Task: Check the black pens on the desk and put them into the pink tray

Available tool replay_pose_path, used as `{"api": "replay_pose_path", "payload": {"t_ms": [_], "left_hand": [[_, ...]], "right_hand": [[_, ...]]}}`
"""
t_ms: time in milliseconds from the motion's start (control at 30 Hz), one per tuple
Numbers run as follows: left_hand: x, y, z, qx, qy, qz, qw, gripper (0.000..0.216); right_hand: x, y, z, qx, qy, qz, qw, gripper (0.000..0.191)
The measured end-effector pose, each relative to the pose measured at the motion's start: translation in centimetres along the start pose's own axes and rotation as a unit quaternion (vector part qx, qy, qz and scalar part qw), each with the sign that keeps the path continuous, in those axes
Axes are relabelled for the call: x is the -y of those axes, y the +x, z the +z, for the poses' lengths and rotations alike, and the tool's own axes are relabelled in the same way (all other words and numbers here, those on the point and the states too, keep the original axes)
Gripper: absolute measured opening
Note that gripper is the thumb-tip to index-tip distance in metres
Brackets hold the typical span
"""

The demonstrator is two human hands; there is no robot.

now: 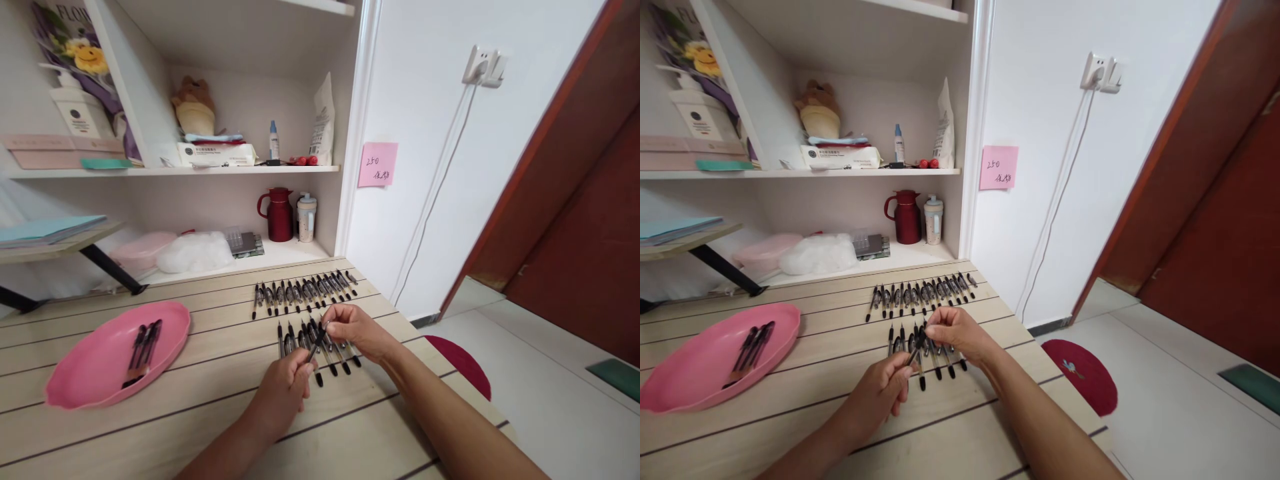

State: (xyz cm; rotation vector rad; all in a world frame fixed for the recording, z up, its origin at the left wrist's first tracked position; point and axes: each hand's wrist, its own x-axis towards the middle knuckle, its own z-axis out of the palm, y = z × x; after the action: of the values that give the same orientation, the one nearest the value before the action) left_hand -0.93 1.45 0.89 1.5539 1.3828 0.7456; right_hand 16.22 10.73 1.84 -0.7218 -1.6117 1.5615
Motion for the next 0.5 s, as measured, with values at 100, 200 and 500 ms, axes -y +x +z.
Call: {"api": "replay_pose_path", "payload": {"t_ms": [100, 200, 500], "left_hand": [[-0.1, -0.1, -0.1, -0.002, 0.001, 0.003, 1.0, 0.024], [-0.2, -0.1, 0.0, -0.006, 0.004, 0.006, 1.0, 0.025], [0.3, 0.0, 0.1, -0.001, 0.013, 0.008, 1.0, 0.026]], "right_hand": [[0.0, 0.4, -2.1, -0.106, -0.119, -0.024, 0.987, 0.023], [-0.7, 0.7, -4.2, -0.217, -0.35, 0.021, 0.911, 0.018], [-2.9, 0.9, -5.5, -0.23, -0.551, 0.128, 0.792, 0.022]]}}
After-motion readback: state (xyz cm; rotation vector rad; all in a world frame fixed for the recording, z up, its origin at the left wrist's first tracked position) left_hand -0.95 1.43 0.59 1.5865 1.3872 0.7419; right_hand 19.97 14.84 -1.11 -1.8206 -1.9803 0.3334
